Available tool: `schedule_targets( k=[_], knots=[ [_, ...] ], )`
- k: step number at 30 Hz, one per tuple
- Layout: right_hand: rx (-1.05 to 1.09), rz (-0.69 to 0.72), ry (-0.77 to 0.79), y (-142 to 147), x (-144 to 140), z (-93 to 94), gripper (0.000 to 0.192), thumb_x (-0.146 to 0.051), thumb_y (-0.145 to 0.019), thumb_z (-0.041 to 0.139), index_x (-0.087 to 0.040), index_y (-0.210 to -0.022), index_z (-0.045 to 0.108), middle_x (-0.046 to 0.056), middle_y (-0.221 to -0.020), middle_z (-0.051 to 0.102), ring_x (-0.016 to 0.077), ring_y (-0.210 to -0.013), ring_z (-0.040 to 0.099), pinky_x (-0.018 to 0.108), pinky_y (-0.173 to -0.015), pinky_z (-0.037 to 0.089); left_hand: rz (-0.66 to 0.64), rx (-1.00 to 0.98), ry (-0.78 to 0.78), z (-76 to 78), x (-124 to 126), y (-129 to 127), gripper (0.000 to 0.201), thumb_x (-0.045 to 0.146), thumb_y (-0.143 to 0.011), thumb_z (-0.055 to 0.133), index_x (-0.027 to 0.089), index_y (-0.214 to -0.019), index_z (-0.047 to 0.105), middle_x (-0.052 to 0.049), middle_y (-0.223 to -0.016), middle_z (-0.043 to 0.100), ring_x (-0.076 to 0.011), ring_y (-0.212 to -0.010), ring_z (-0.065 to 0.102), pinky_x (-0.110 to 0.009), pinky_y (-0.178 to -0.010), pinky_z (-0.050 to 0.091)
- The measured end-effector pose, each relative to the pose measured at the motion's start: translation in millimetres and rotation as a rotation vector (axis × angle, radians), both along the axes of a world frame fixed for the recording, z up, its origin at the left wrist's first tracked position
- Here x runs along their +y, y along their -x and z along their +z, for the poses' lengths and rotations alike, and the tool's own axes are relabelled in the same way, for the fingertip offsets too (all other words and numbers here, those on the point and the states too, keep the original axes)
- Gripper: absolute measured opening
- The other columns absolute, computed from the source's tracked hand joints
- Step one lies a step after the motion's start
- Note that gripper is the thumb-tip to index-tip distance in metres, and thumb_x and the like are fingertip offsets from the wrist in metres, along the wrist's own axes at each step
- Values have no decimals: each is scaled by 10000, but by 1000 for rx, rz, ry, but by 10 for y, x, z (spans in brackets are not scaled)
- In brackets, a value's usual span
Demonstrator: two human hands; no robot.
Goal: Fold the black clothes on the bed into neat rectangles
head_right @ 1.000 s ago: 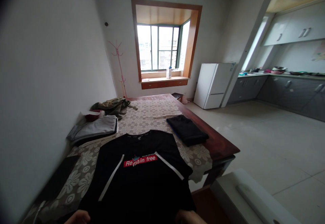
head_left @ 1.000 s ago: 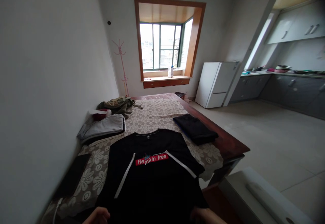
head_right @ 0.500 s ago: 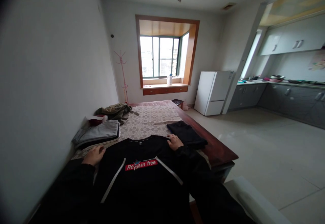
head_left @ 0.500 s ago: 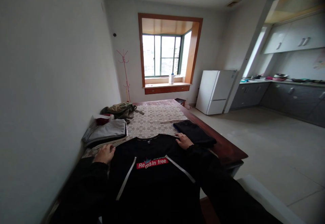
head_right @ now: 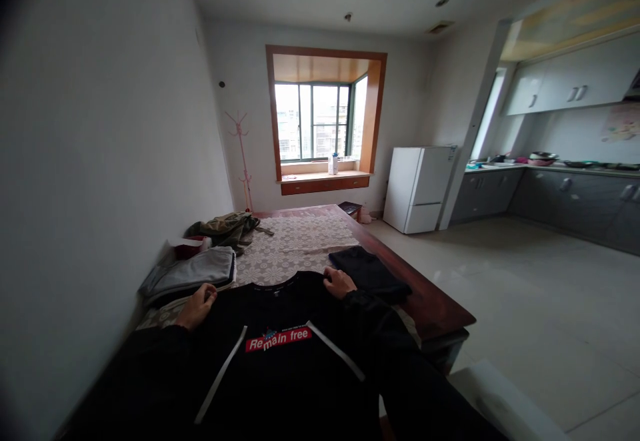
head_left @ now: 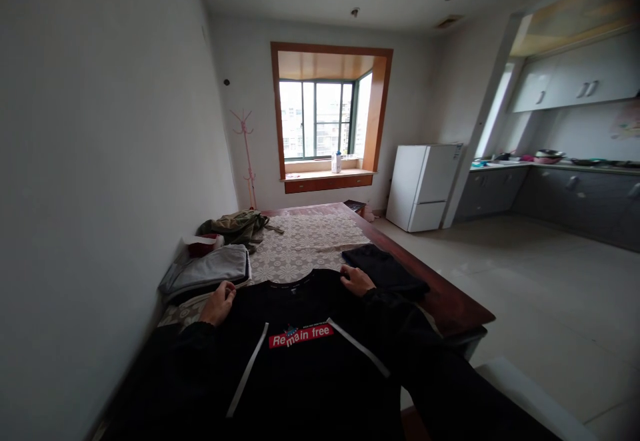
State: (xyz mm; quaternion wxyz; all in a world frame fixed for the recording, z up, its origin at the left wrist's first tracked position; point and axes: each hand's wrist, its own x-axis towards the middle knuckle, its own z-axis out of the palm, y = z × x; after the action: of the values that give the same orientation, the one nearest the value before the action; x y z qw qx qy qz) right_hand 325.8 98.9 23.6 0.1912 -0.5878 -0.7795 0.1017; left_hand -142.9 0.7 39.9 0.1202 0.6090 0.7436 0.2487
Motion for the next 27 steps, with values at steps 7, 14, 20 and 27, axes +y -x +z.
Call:
schedule_targets(
  k=[7,14,20,27],
  knots=[
    [93,19,-26,1,-32,109,230,-393,-911,617,-240,-982,772,65,-939,784,255,-921,720,319,-811,502,-63,-52,-26,129,25,-37,284,444,-848,565,228,-877,746,-95,-921,809,-315,-987,752,-370,-877,532],
    [260,110,-118,-90,-17,629,308,-438,-944,531,-228,-980,753,47,-971,794,246,-957,720,342,-893,534,-164,-121,-173,649,5,-27,459,590,-866,499,232,-1004,752,-56,-945,816,-273,-938,746,-355,-907,546],
    [448,210,-257,-286,-691,1101,347,-512,-949,566,-217,-978,746,28,-896,785,229,-826,707,341,-780,557,-106,-203,-355,1037,-537,-67,460,636,-820,587,240,-978,757,-18,-860,813,-254,-806,748,-333,-796,588],
    [428,101,-505,-503,-1623,1618,289,-485,-945,630,-227,-970,758,10,-810,784,202,-680,703,312,-671,571,8,-189,-606,1561,-1363,-257,330,632,-793,655,326,-871,751,47,-813,786,-238,-771,745,-324,-734,615]
  ],
)
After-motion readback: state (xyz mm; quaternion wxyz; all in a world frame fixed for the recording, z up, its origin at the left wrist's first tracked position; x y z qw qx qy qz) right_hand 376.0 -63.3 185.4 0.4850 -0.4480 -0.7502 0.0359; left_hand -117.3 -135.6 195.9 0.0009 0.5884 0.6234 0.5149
